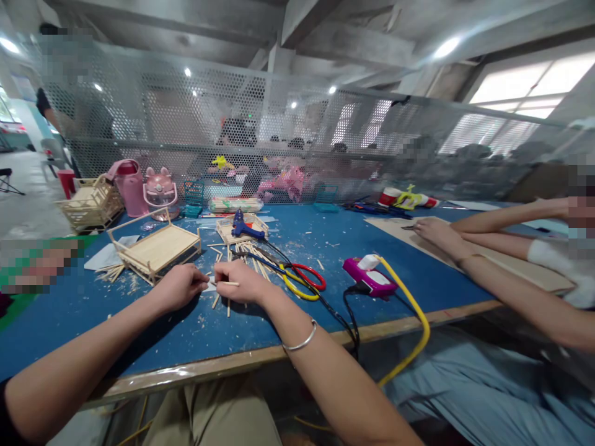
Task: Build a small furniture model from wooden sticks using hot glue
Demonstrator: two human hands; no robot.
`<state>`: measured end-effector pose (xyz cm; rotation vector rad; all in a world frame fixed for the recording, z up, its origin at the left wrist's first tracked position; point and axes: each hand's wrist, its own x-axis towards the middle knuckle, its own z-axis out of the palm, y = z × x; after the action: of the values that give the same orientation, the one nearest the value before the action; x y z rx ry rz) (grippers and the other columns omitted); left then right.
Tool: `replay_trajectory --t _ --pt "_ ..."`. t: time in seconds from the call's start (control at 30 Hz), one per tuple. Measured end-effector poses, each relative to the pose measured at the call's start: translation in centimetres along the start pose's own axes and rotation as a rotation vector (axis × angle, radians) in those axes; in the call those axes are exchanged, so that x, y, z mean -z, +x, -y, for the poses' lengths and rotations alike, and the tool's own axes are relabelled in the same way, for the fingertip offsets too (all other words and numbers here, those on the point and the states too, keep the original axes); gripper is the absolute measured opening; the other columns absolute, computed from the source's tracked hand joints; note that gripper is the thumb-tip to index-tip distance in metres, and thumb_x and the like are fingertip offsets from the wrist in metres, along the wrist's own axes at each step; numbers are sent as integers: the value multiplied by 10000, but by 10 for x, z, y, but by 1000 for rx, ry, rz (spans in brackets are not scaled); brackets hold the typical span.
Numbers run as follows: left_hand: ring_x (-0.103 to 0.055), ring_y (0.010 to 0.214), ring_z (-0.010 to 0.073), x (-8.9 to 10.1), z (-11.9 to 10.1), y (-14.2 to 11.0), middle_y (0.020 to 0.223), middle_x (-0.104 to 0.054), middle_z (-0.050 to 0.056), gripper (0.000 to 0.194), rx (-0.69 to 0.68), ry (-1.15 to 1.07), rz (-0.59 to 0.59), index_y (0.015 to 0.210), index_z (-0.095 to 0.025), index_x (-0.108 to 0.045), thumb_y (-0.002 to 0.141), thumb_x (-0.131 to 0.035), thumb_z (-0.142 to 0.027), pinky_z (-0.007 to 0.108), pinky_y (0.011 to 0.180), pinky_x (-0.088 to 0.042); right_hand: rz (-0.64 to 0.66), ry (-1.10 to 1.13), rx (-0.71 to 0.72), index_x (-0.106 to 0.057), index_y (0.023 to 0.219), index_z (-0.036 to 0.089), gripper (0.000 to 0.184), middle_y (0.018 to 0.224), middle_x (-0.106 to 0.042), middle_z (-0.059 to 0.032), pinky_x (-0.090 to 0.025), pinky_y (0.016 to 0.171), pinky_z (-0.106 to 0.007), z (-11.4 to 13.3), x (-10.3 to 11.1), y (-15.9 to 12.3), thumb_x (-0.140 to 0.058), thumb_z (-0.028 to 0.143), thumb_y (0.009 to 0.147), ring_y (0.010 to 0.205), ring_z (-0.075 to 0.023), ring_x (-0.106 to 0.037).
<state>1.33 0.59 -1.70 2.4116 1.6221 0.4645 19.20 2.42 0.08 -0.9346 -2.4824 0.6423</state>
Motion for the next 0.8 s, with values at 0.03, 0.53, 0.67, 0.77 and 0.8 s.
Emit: replay_trajectory --t 0.03,0.53,0.67,0.77,0.8 --pt "-598 762 183 0 0 0 829 -662 78 224 2 2 -2 878 -195 -705 761 -523 -248 257 700 -425 28 -15 26 -501 598 155 70 502 -427 55 -256 462 -182 1 0 -1 -471 94 614 485 -70 -369" --pt "-597 768 185 0 -1 1 831 -657 80 205 5 5 9 855 -180 -703 759 -530 -232 259 703 -420 -35 -13 18 -546 560 131 100 485 -473 44 -276 458 -168 1 3 -1 -476 63 583 480 -63 -403" --pt "-595 800 183 -1 -1 0 882 -654 80 206 34 -24 -10 887 -173 -689 755 -544 -238 257 729 -421 -4 202 -98 -528 568 141 56 484 -478 47 -303 437 -168 -5 4 1 -509 108 609 460 -64 -417" --pt "-584 788 179 0 -1 -1 847 -637 71 192 -10 -4 -12 872 -180 -681 764 -531 -233 256 718 -420 -92 405 -187 -523 657 149 109 541 -540 24 -361 455 -184 -10 3 6 -516 246 709 465 -77 -476" --pt "-580 776 177 1 -1 -1 821 -628 69 188 -33 8 -4 851 -180 -682 770 -520 -231 257 713 -419 -96 446 -224 -505 667 155 146 535 -543 23 -359 440 -185 -11 2 8 -498 282 737 444 -76 -474"
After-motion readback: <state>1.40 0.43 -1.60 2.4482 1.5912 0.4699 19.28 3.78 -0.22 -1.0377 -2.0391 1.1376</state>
